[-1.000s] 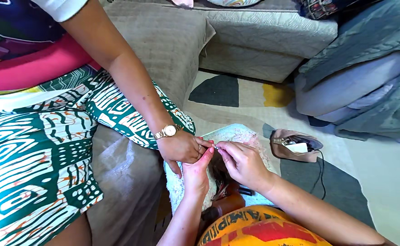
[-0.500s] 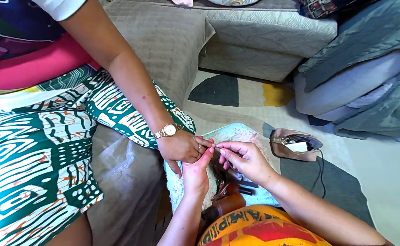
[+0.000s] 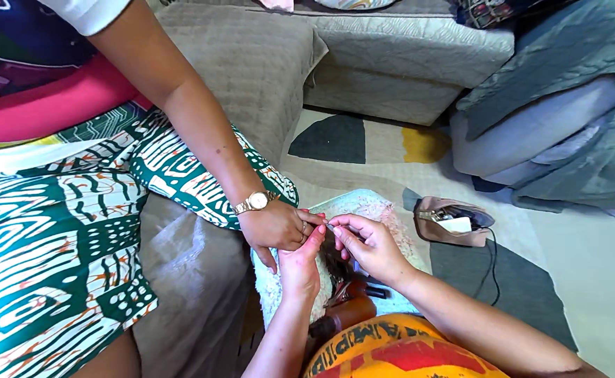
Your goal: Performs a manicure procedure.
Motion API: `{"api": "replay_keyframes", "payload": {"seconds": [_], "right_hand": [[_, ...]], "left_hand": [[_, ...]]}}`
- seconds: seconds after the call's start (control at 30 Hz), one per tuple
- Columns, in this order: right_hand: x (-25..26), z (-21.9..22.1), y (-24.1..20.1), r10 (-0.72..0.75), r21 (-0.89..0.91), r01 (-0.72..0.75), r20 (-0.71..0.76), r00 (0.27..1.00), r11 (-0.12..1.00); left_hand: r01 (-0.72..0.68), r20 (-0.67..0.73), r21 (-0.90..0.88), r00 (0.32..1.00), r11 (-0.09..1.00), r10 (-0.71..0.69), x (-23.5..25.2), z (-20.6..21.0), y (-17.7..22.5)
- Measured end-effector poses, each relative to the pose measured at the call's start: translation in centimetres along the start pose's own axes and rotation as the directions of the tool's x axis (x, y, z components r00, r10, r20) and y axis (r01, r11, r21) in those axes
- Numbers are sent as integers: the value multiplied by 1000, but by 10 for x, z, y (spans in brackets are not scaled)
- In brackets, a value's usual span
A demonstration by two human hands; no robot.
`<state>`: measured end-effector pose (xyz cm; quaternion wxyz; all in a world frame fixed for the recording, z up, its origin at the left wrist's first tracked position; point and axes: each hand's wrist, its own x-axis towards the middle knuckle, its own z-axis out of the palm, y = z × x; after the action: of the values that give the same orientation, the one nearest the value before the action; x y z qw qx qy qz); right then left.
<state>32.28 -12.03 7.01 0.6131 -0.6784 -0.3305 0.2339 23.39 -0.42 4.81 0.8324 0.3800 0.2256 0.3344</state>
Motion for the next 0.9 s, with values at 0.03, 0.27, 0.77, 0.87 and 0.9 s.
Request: {"api": "replay_keyframes", "payload": {"seconds": [0.03, 0.27, 0.77, 0.87, 0.9], "right_hand": [[0, 0, 0, 0, 0, 0, 4, 1000, 1000], [0, -3, 0, 9, 36, -10, 27, 1000, 999], [-1, 5, -4, 44, 79, -42, -16, 999, 996], [-1, 7, -1, 34, 75, -32, -28, 999, 997], [-1, 7, 0, 33, 77, -31, -30, 999, 997]], "left_hand": [[0, -1, 0, 1000, 1000, 0, 0, 0, 0], [1, 1, 6, 1000, 1000, -1, -1, 0, 1], [-2, -10, 12, 1000, 1000, 2, 0, 0, 1], [1, -25, 21, 1000, 1000, -1, 0, 1, 1], [0, -26, 25, 1000, 1000, 1, 1, 1, 1]]}}
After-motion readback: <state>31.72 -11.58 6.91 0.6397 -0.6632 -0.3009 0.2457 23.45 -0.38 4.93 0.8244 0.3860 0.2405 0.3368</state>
